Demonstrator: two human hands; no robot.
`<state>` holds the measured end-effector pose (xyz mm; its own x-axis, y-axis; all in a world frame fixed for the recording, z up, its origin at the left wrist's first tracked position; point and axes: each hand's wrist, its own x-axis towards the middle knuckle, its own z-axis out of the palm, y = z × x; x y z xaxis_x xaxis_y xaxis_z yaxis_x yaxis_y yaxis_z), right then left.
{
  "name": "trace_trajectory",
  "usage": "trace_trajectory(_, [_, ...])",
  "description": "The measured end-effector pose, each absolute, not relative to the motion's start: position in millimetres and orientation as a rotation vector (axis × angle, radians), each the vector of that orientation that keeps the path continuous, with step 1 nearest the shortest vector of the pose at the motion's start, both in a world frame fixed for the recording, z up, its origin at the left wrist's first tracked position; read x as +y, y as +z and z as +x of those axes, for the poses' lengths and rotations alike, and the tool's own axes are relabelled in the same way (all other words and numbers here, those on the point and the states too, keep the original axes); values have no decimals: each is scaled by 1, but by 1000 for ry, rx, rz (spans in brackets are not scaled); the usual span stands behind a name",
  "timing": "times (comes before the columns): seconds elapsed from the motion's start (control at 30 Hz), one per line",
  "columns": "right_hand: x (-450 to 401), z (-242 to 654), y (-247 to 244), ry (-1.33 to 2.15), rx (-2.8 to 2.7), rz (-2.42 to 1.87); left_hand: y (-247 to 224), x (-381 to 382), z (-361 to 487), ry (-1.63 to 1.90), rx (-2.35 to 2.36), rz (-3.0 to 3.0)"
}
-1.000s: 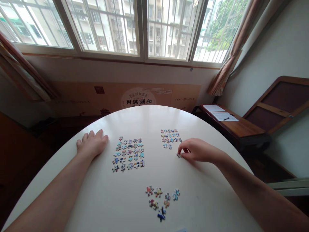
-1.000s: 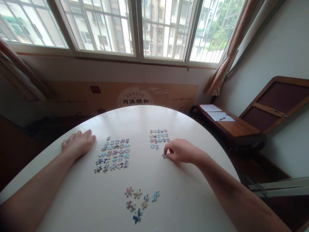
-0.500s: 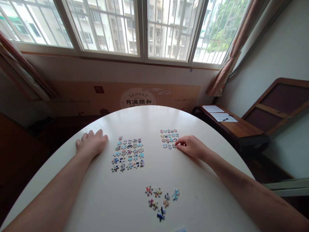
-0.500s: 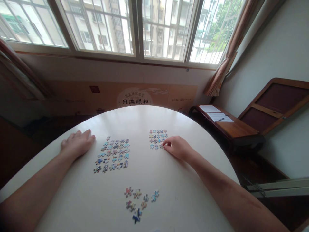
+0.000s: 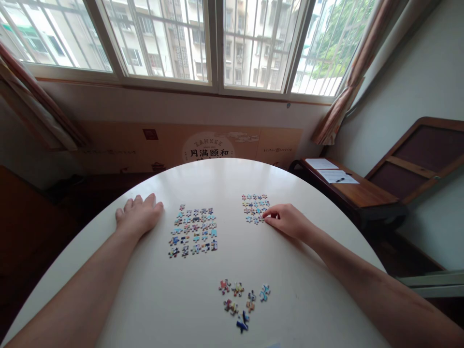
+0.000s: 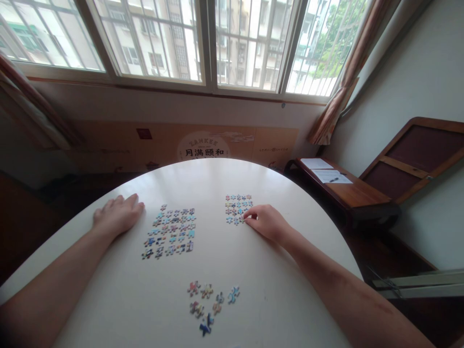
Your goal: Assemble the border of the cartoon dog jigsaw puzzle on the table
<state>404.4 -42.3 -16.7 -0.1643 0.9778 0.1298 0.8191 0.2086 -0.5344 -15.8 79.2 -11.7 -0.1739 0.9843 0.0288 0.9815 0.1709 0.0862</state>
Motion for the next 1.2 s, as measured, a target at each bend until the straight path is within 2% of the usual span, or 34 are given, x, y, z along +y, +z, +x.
trace_trajectory(0.3, [-42, 406, -18, 486, -2029, -1702, -16, 82, -17, 111, 2373, 2000])
trace_trajectory(0.47, [-53, 403, -2, 448, -2097, -1648, -18, 82, -17, 50, 2388, 2025])
trace_trajectory(0.63, [-87, 379, 24, 880, -2611, -1093, -16, 81, -16, 6, 2392, 2022])
trace_trajectory(0.73, [-105, 363, 32, 1005, -2760, -963, -16, 81, -16, 27, 2386, 2040])
trace_trajectory(0.93, [-105, 368, 33, 888, -2825, -1076, -17, 82, -16, 32, 2392, 2023])
trace_trajectory(1.2, [-57, 430, 16, 620, -2505, -1421, -18, 83, -18, 48, 2392, 2043])
